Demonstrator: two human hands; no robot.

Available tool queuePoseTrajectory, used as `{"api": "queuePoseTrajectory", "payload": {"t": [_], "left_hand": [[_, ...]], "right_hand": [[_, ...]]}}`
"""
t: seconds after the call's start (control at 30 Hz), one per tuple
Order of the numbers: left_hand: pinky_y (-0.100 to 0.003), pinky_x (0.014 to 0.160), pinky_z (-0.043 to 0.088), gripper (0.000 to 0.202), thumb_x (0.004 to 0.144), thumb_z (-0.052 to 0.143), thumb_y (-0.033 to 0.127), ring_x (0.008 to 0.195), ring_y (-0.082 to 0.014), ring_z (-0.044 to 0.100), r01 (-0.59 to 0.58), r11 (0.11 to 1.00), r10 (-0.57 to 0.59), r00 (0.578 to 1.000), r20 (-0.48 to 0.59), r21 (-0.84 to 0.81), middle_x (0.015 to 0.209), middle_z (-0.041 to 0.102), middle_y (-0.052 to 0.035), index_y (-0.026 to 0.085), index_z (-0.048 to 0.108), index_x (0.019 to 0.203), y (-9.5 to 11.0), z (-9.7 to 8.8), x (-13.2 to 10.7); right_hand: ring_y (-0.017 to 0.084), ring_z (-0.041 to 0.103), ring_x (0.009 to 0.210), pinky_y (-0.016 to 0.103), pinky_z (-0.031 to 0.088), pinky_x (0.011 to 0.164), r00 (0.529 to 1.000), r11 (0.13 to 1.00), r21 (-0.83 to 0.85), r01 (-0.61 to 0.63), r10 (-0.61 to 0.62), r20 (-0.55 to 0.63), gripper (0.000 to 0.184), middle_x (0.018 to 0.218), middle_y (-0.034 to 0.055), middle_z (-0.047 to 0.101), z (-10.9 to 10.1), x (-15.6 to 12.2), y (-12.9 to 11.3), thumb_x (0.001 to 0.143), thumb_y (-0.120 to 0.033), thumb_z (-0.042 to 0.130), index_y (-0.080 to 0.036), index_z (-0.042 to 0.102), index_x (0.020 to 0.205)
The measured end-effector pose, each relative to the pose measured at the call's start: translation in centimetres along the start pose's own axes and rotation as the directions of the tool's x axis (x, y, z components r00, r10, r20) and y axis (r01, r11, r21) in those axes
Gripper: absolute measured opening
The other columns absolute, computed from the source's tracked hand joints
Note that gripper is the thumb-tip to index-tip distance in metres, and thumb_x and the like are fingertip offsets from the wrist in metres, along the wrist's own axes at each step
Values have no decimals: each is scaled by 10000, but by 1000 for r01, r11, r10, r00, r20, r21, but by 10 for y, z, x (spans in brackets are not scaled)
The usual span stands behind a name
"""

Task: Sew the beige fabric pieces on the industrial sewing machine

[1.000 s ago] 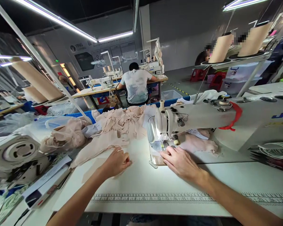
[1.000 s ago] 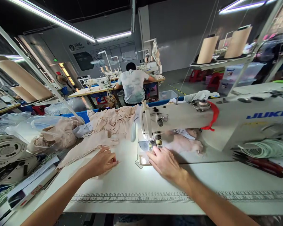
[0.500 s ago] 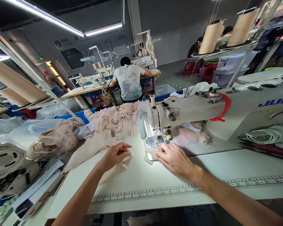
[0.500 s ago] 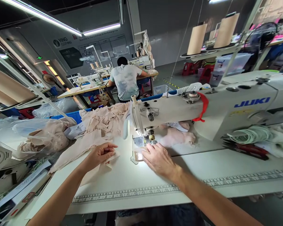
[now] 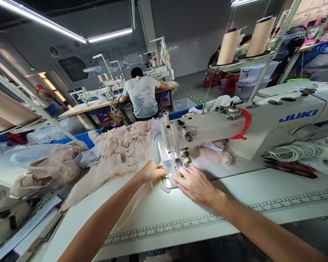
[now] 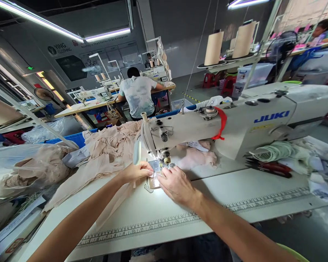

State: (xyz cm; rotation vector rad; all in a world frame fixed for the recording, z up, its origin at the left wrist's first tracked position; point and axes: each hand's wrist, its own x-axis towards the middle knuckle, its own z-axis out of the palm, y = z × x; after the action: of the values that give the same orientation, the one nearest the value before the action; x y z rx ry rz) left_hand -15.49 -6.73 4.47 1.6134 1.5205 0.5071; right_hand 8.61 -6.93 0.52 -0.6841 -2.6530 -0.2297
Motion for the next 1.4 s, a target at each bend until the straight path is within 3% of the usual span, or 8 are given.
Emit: {"api": "queuePoseTrajectory", "payload": {"t": [0.2, 0.3, 0.43, 0.53, 0.6, 0.9, 1.23, 1.4], "left_hand": [[-272, 657, 408, 107, 720, 615, 305, 682, -162, 553, 76, 965, -53, 994, -95, 252, 671, 598, 24, 202, 598, 694, 9, 3, -6], [-267, 634, 379, 139, 750, 606, 288, 647, -151, 518, 105, 931, -71, 991, -110, 350, 626, 550, 39, 210, 530, 663, 16, 1, -14], [-258, 614, 395, 171, 788, 600, 338, 617, -145, 534, 89, 980, -95, 995, 26, 177, 604, 580, 33, 206, 548, 693, 15, 0, -15], [-255, 634, 450, 215, 802, 626, 405, 646, -154, 594, 16, 997, -6, 991, 135, -72, 644, 644, 9, 192, 603, 780, 11, 3, -9], [-253, 648, 479, 231, 789, 662, 413, 660, -153, 613, -26, 988, 47, 989, 140, -149, 666, 653, 7, 187, 616, 804, 9, 5, -3], [-195, 492, 408, 124, 740, 658, 295, 538, -99, 514, 32, 994, -28, 999, 42, -102, 620, 570, 51, 192, 589, 733, -3, 17, 9], [-180, 473, 419, 93, 722, 649, 260, 547, -104, 557, 94, 991, -84, 990, 111, -90, 637, 601, 32, 185, 605, 755, 1, 11, 12], [-181, 483, 432, 144, 716, 658, 316, 574, -111, 571, 56, 995, -45, 990, 131, -84, 642, 611, 17, 182, 607, 732, -4, 10, 16]], "right_hand": [[192, 415, 729, 357, 298, 691, 1000, 1000, 28, 2, -1, -29, 141, 922, 47, 593, 0, 1, 0, 993, -212, 535, -199, 665, 1047], [187, 409, 722, 350, 282, 689, 999, 1000, 28, 7, -5, -47, 137, 912, 46, 590, -2, 1, 0, 981, -197, 543, -191, 665, 1042], [188, 404, 721, 349, 274, 687, 998, 1000, 15, 18, -17, -57, 129, 911, 43, 591, -2, 1, 1, 960, -191, 563, -190, 663, 1042], [190, 396, 720, 351, 269, 684, 998, 1000, 6, 30, -29, -59, 77, 901, 43, 587, -1, 1, 2, 953, -197, 574, -197, 648, 929], [190, 391, 720, 352, 268, 688, 997, 999, 5, 36, -36, -65, 102, 895, 41, 585, 0, 1, 3, 952, -199, 577, -204, 624, 862], [189, 411, 747, 358, 285, 705, 999, 999, 11, 41, -40, -19, 99, 934, 47, 599, -3, 3, 5, 971, -196, 546, -201, 644, 973], [192, 463, 771, 353, 350, 729, 999, 999, 44, -7, 10, -51, 199, 927, 63, 629, -4, -5, 13, 1015, -198, 498, -186, 678, 930], [200, 468, 770, 357, 366, 720, 998, 998, 58, -20, 24, -60, 231, 909, 57, 623, -2, -6, 13, 1030, -201, 475, -186, 694, 960]]}}
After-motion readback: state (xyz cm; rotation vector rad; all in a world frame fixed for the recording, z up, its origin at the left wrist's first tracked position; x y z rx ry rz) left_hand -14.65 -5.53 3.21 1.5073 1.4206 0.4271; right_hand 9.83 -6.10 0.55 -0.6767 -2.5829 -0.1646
